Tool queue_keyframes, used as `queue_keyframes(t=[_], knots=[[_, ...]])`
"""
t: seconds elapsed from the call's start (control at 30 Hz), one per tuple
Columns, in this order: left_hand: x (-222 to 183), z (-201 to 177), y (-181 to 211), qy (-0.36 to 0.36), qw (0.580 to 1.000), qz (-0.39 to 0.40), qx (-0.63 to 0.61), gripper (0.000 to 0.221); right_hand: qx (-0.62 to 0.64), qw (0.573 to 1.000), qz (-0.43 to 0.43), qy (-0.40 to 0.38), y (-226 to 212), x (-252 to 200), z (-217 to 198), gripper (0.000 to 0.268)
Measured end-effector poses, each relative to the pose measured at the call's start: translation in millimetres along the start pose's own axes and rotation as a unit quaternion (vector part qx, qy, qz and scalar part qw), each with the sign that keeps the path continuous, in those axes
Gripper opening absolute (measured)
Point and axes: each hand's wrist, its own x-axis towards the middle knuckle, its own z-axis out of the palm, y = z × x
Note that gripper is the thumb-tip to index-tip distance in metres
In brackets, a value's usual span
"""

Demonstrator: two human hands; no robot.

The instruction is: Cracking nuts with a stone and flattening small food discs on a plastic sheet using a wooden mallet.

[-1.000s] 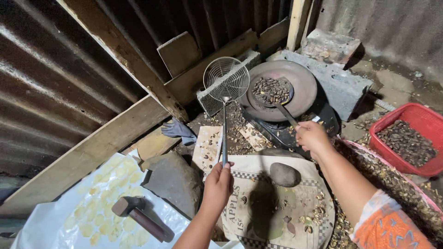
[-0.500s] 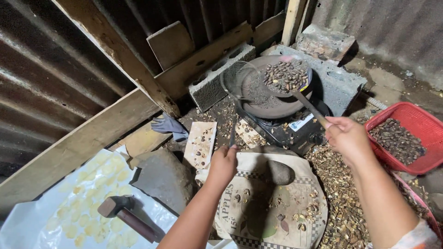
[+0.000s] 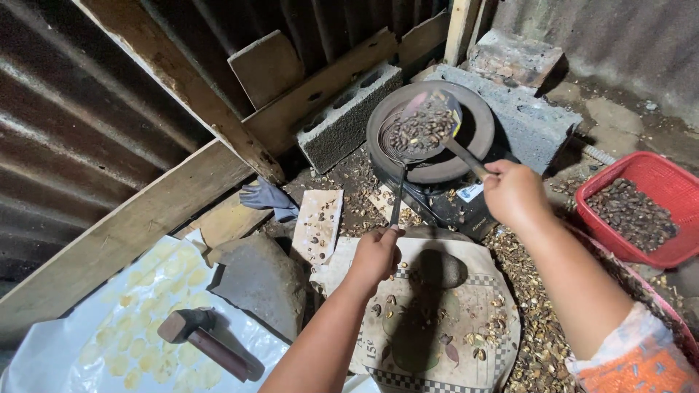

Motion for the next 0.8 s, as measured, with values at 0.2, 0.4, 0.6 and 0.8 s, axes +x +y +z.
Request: queue_keyframes(t=[0.2, 0.4, 0.6, 0.8], knots=[[-21, -4, 13, -0.013, 1.0, -0.01, 0.004, 0.062, -0.08, 0.987, -0.125, 0.066, -22, -16, 9, 0.033], [-72, -17, 7, -0.04, 0.993, -0.038, 0.106, 0.079, -0.273, 0.923, -0.226, 0.151, 3, -31, 27, 0.057], [-97, -58, -72, 0.083, 0.909, 0.009, 0.409, 0.04, 0.074, 0.962, -0.082, 0.249, 83, -89, 6, 0.033], [-100, -68, -128, 0.097, 0.877, 0.17, 0.438, 0.041, 0.275, 0.924, 0.147, 0.219, 250, -108, 11, 0.025]])
